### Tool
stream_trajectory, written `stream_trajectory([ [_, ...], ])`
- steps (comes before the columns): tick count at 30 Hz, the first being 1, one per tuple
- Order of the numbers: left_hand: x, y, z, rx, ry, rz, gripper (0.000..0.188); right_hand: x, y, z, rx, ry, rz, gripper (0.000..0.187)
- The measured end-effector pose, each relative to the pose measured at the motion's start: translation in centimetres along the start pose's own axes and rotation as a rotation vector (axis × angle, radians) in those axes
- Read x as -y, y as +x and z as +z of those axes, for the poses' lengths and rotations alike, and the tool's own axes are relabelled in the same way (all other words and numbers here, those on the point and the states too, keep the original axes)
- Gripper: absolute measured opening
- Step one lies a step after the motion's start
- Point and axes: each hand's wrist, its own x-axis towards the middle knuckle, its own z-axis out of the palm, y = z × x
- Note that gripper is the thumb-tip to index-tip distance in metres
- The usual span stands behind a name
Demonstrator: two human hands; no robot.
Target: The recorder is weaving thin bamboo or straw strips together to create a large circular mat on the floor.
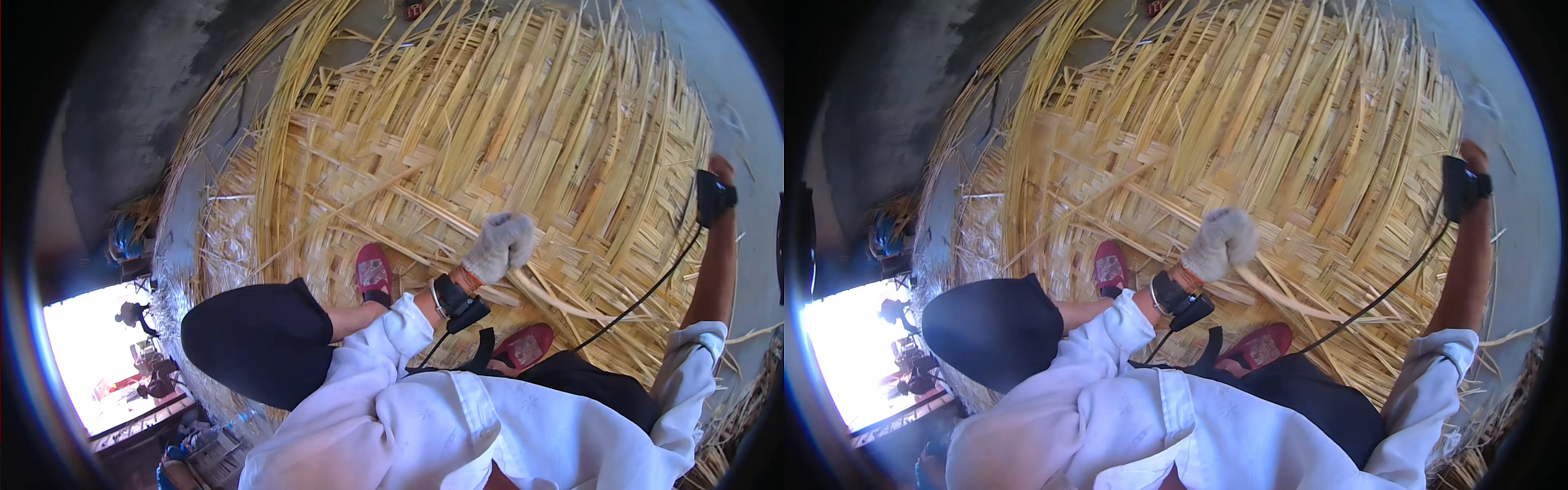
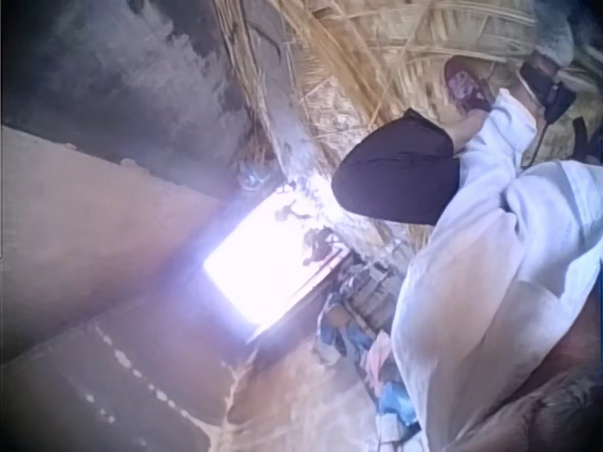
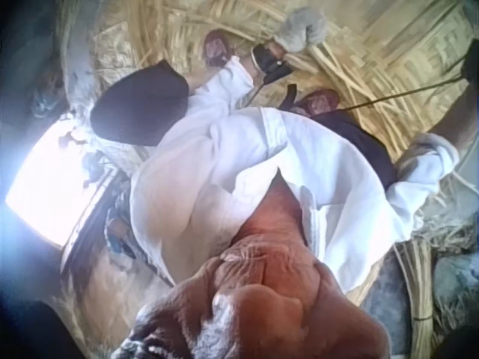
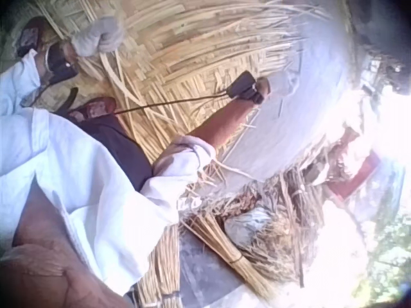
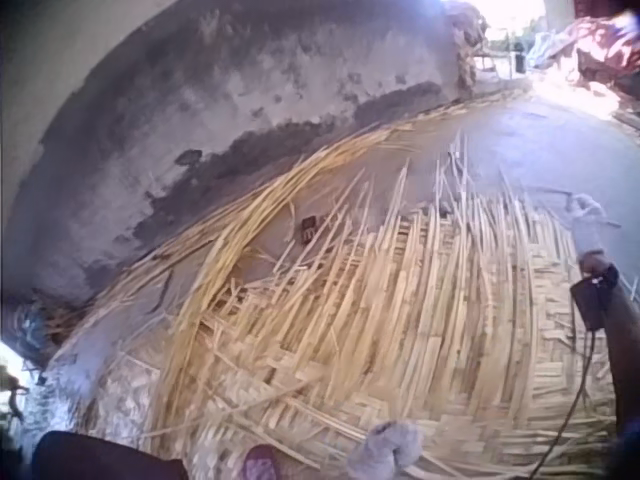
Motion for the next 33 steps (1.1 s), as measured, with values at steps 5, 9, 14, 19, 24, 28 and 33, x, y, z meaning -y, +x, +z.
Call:
stream_trajectory([
  [5, 2.0, 2.5, -2.9, -0.250, -0.339, 0.138, 0.040, -7.9, 0.7, -2.9, 0.368, 0.295, -0.105, 0.032],
  [9, -1.6, 1.7, -6.2, -0.609, -0.238, 0.207, 0.041, 16.6, -11.5, -5.3, 0.987, 1.009, 0.080, 0.035],
  [14, -6.0, 3.5, -9.4, -0.456, -0.232, 0.215, 0.042, 17.9, -18.9, -6.5, 1.263, 0.579, -0.223, 0.056],
  [19, -10.7, 5.4, -12.5, -0.501, -0.541, 0.318, 0.045, 9.5, -21.7, -8.5, 1.451, 0.358, -0.160, 0.060],
  [24, -12.6, 6.0, -11.0, -0.674, -0.405, 0.411, 0.046, 10.7, -19.9, -11.1, 1.480, 0.405, 0.114, 0.051],
  [28, -13.8, 7.6, -11.7, -0.062, -0.809, 0.296, 0.042, 10.7, -22.4, -10.7, 1.209, 0.410, -0.161, 0.040],
  [33, -16.0, 8.8, -7.7, -0.332, -0.380, 0.496, 0.030, 15.0, -19.6, -13.4, 1.052, 0.203, -0.197, 0.028],
])
